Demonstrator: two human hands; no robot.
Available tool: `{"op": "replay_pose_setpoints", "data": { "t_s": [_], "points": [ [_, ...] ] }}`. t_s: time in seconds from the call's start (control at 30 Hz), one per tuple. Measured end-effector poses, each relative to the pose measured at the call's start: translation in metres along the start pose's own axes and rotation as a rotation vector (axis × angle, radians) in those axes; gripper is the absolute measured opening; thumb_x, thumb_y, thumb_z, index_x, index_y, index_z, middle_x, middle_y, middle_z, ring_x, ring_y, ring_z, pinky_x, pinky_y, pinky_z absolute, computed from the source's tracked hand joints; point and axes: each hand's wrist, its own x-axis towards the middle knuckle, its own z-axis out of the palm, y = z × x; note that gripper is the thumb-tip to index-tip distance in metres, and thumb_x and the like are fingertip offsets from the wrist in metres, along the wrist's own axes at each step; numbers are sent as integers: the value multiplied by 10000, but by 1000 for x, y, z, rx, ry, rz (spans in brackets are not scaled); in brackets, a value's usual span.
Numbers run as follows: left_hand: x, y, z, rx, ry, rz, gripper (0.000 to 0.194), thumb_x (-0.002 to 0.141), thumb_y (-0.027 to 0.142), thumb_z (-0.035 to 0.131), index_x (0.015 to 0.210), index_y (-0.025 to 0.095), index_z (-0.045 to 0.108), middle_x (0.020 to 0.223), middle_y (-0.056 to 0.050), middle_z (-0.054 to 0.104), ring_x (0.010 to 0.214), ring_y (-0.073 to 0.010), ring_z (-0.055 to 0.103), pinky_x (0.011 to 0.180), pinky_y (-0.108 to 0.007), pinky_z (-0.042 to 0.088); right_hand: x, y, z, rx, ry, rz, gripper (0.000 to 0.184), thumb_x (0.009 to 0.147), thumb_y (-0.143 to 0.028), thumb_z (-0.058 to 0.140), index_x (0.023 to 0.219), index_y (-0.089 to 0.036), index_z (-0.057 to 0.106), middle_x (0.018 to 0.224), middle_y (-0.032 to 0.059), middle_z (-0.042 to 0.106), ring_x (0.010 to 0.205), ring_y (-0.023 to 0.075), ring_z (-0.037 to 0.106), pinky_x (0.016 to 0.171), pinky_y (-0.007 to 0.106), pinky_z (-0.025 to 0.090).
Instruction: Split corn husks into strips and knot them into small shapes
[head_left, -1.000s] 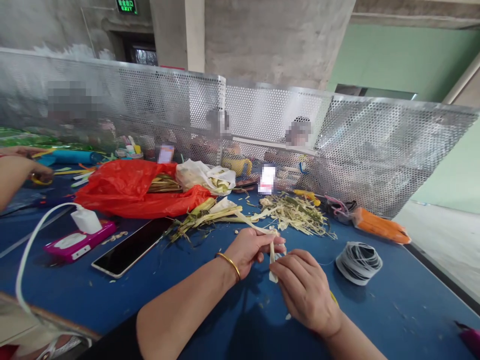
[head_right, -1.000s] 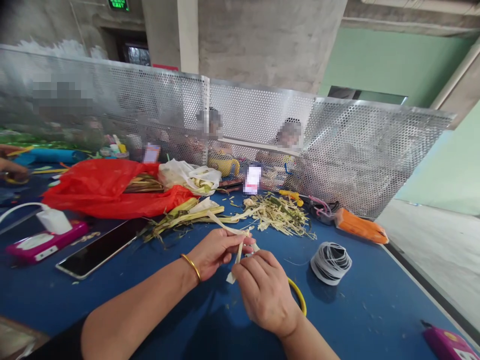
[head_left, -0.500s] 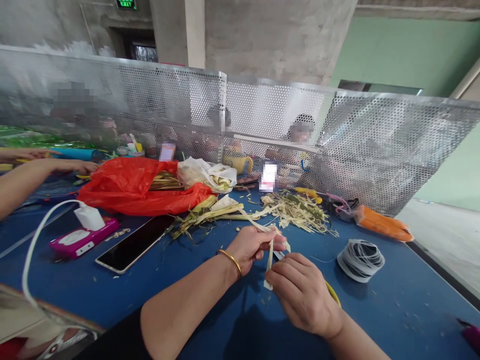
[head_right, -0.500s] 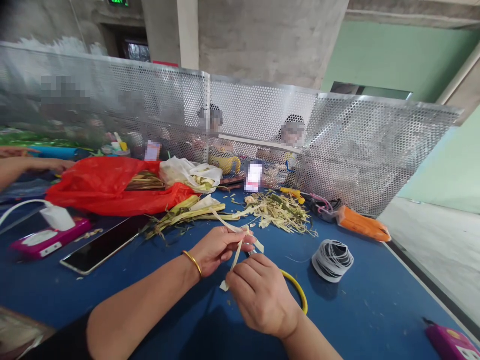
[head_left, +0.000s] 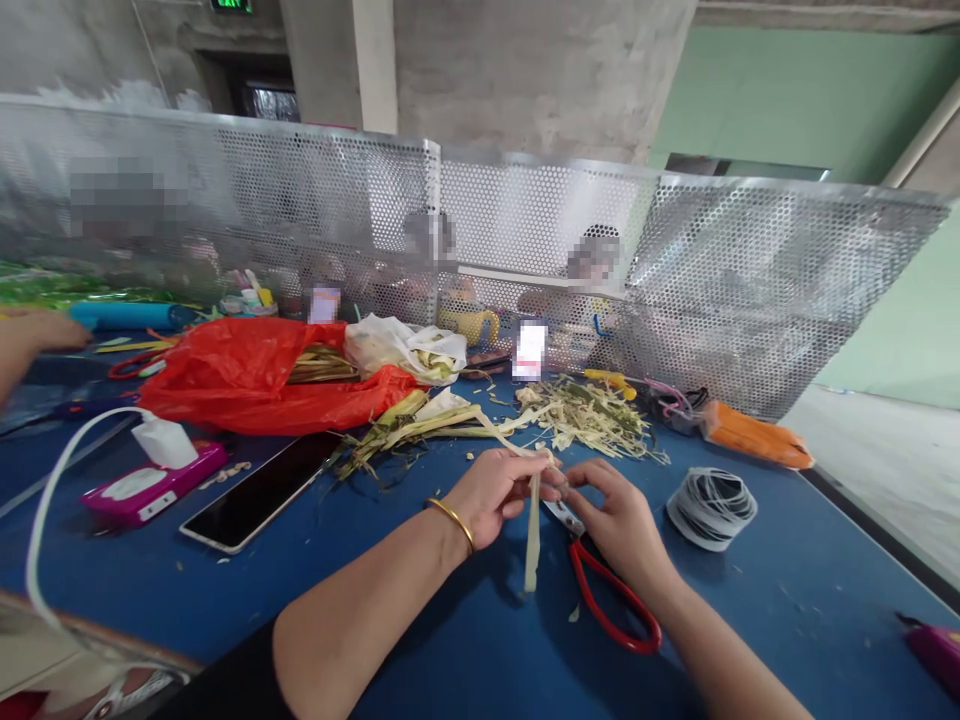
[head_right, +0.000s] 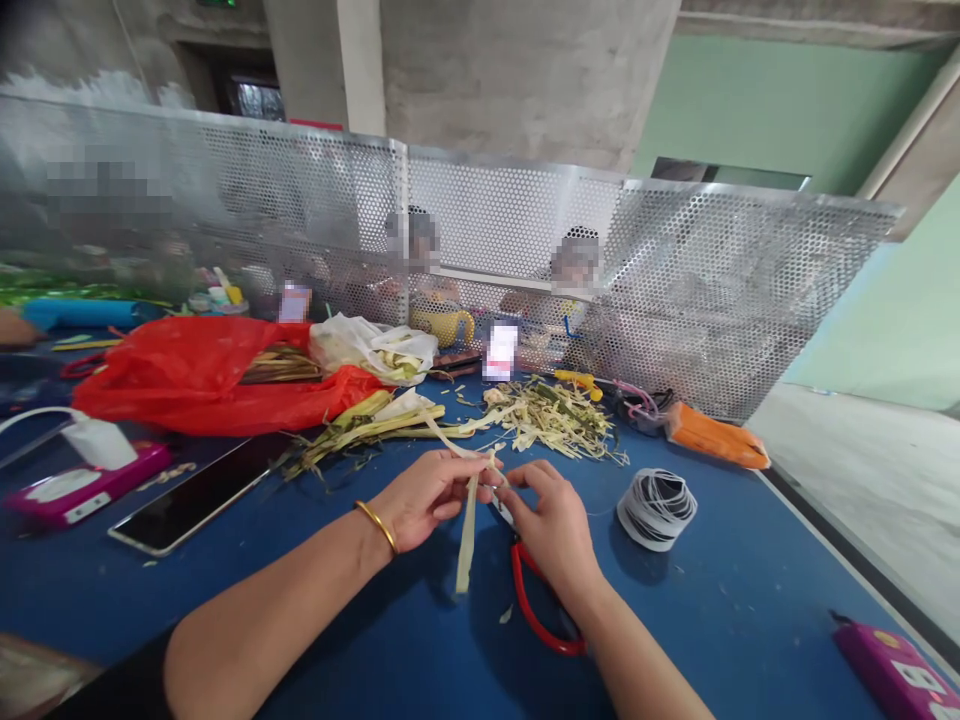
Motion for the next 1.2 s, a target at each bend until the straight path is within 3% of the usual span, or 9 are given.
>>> {"op": "replay_pose_setpoints", "data": {
  "t_s": [0.13, 0.27, 0.47, 0.7, 0.83, 0.93, 1.07, 1.13, 1.2],
  "points": [
    [1, -5, 3, 94, 39, 50, 240, 627, 290, 765, 735, 110, 648, 689, -27, 648, 475, -50, 503, 361, -172, 127, -2, -5, 1, -86, 3, -68, 251, 926, -340, 483, 749, -213, 608, 767, 17, 634, 714, 164, 576, 680, 270, 399],
    [2, -8, 5, 245, 133, 120, 215, 642, 291, 743, 655, 119, 615, 584, -1, 614, 422, -38, 419, 385, -178, 185, -4, -12, -7, -185, -7, -145, 243, 943, -268, 428, 750, -206, 562, 740, 5, 624, 684, 148, 548, 702, 270, 366],
    [2, -2, 4, 232, 165, 108, 198, 643, 279, 734, 688, 119, 626, 586, -6, 622, 412, -30, 368, 407, -179, 200, 3, -9, -26, -170, -78, -32, 242, 898, -282, 446, 685, -206, 533, 667, 0, 615, 611, 135, 512, 584, 240, 332],
    [1, 4, -3, 212, 38, 78, 319, 672, 416, 707, 746, 107, 683, 703, -47, 655, 444, -34, 368, 391, -186, 119, 8, 2, -32, -70, -207, 115, 311, 874, -369, 455, 623, -209, 542, 574, -20, 578, 556, 134, 501, 531, 235, 343],
    [-2, 6, -4, 229, -57, 70, 331, 735, 434, 633, 823, 123, 706, 768, -63, 681, 464, -46, 416, 391, -197, 118, 10, 9, -26, 43, -39, 62, 232, 904, -352, 440, 887, -221, 631, 870, 32, 670, 832, 187, 607, 743, 285, 443],
    [-4, 3, -2, 284, -80, 63, 319, 729, 431, 646, 763, 118, 696, 760, -67, 682, 466, -47, 415, 400, -200, 121, 10, 9, -20, 120, 1, -78, 224, 891, -290, 486, 1061, -235, 621, 1080, 62, 640, 1026, 204, 579, 880, 314, 431],
    [-6, 1, 3, 346, -66, 72, 305, 685, 418, 693, 653, 116, 669, 695, -45, 657, 445, -38, 351, 415, -209, 125, 10, 4, -17, 106, -104, -176, 173, 889, -284, 515, 833, -224, 668, 877, 41, 667, 857, 184, 599, 811, 302, 436],
    [-7, 1, 5, 382, -50, 93, 280, 687, 388, 687, 625, 116, 662, 646, -32, 643, 431, -35, 311, 422, -215, 138, 10, 2, -19, 140, -155, -127, 217, 891, -321, 514, 776, -216, 665, 784, 28, 664, 784, 177, 594, 778, 301, 437],
    [-10, 1, 8, 415, -58, 104, 249, 693, 354, 673, 613, 118, 657, 598, -23, 630, 426, -38, 302, 431, -218, 157, 10, -1, -21, 284, -191, -23, 247, 895, -373, 499, 859, -205, 676, 862, 40, 681, 846, 190, 603, 789, 302, 442]
  ]
}}
